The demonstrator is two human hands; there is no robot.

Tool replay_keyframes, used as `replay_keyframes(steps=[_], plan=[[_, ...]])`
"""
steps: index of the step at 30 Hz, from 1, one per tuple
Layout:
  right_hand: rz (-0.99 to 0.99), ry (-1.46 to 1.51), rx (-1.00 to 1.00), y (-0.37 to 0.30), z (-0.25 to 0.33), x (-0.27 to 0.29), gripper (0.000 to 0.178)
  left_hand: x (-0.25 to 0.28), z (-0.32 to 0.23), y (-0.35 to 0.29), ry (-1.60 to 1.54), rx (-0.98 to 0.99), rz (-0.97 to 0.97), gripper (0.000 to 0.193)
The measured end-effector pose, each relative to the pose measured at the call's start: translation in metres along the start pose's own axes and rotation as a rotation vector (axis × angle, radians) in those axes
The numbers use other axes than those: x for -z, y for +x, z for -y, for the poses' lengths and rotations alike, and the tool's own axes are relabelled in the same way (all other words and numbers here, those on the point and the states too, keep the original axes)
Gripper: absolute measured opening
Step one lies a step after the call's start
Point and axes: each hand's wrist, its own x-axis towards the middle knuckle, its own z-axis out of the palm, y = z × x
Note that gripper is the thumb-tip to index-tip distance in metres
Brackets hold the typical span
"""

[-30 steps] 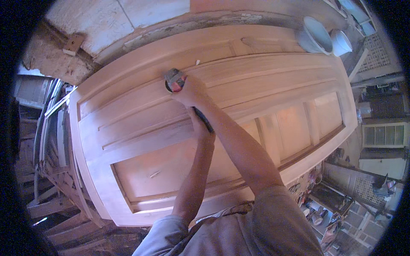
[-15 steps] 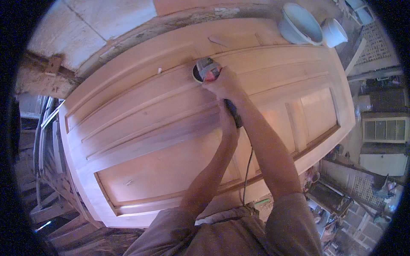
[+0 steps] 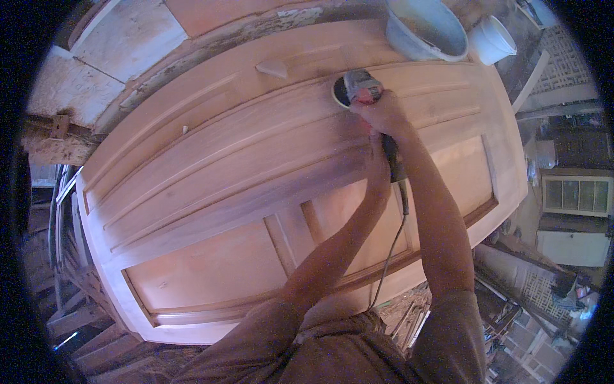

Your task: The person sands the surface of a wooden door using a power sander, wipes the dust off the surface by hand, and then flips the door over.

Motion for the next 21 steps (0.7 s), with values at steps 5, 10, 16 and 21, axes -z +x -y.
replay_keyframes(steps=[5, 10, 16, 21], plan=[[-0.073, 0.056, 0.036, 0.024, -0.042, 0.043, 0.05, -0.051, 0.023, 0.018, -0.001, -0.043, -0.026, 0.061], [-0.033, 0.002, 0.011, 0.045, -0.055, 0.053, 0.049, -0.062, 0.043, 0.041, -0.053, -0.153, -0.087, 0.059], [0.106, 0.106, 0.072, 0.014, 0.035, -0.014, 0.042, 0.003, -0.014, 0.025, -0.157, -0.071, -0.093, 0.06], [0.045, 0.138, 0.23, -0.012, 0.077, -0.071, 0.048, 0.056, -0.065, -0.009, -0.184, -0.176, -0.037, 0.063]])
